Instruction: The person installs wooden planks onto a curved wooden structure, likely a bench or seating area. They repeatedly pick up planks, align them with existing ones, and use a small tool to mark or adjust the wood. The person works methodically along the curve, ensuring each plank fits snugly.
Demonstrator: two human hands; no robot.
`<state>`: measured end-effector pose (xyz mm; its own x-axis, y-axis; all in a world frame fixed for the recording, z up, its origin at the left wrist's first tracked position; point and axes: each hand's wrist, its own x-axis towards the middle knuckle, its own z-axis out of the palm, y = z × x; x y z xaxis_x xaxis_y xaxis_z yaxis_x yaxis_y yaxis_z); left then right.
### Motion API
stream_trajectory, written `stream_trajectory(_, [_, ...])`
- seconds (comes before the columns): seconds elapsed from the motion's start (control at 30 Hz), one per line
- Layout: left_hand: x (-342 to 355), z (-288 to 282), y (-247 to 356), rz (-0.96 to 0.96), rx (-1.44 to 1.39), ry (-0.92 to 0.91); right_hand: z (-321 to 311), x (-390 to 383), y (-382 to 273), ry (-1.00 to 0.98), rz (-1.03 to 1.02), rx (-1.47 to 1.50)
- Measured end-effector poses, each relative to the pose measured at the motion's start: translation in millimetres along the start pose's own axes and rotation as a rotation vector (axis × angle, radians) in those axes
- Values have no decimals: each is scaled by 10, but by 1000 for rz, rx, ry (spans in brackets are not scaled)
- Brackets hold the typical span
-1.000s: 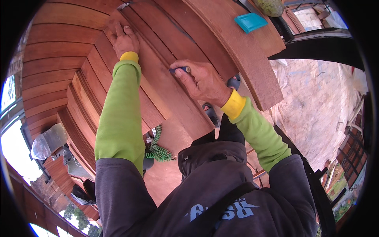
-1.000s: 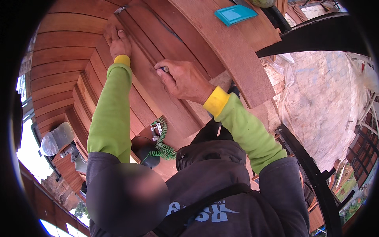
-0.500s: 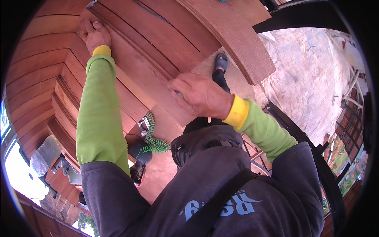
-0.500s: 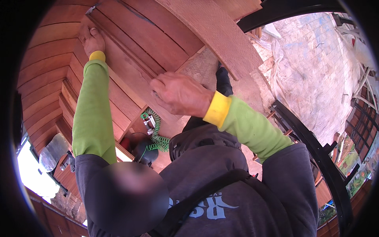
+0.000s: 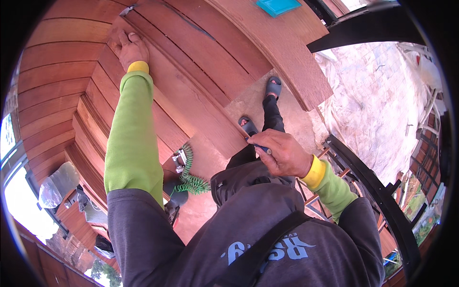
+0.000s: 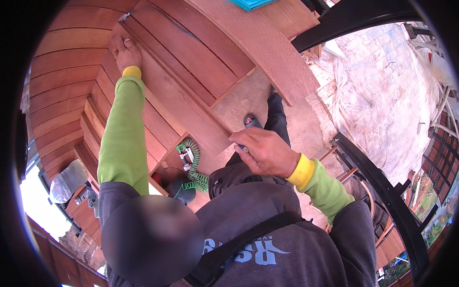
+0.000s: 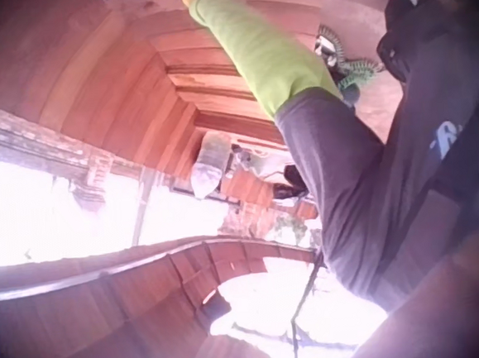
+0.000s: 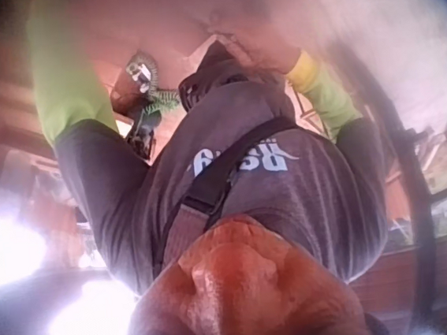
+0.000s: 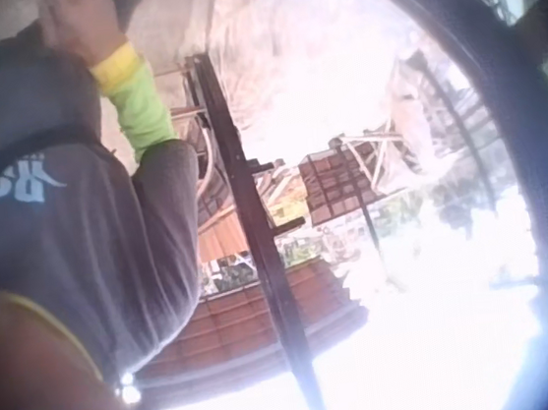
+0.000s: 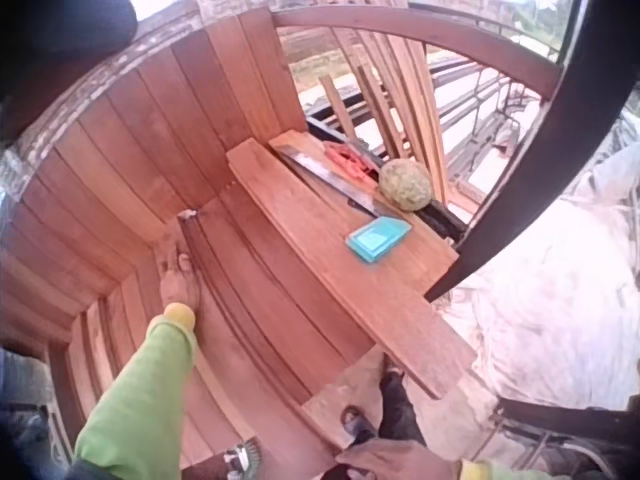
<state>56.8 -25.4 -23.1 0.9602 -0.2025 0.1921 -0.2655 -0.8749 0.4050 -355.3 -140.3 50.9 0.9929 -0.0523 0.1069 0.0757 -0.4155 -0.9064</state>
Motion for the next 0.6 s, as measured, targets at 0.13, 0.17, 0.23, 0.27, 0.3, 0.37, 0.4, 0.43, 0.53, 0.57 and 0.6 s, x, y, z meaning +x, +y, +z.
stream_trajectory(0.13, [-33, -7, 26, -67, -9, 14, -29, 313, 57, -38, -27, -29])
stream_trajectory(0.17, [-46, -17, 47, -88, -15, 16, -3, 438, 70, -34, -29, -34])
stream_trajectory(0.23, [-84, -31, 71, -114, -20, 16, 134, 879, 190, 81, -84, -49])
stream_trajectory(0.27, [-101, -25, 70, -119, -19, 11, 196, 1143, 238, 120, -92, -35])
stream_trajectory(0.3, [-105, -45, 81, -129, -16, 11, 233, 1446, 276, 146, -83, -2])
stream_trajectory(0.37, [-132, -92, 152, -176, -27, -16, 302, 2047, 370, 230, -106, 17])
stream_trajectory(0.4, [-133, -106, 165, -185, -29, -23, 340, 2333, 432, 284, -141, 3])
stream_trajectory(0.43, [-136, -128, 154, -198, -31, -29, 355, 2583, 453, 263, -119, -15])
stream_trajectory(0.53, [-140, -171, 221, -204, -35, -40, 346, 3230, 608, 260, -160, -136])
stream_trajectory(0.57, [-145, -174, 223, -208, -39, -38, 353, 3417, 665, 264, -197, -185])
stream_trajectory(0.6, [-135, -164, 227, -206, -39, -46, 361, 3594, 746, 276, -211, -195])
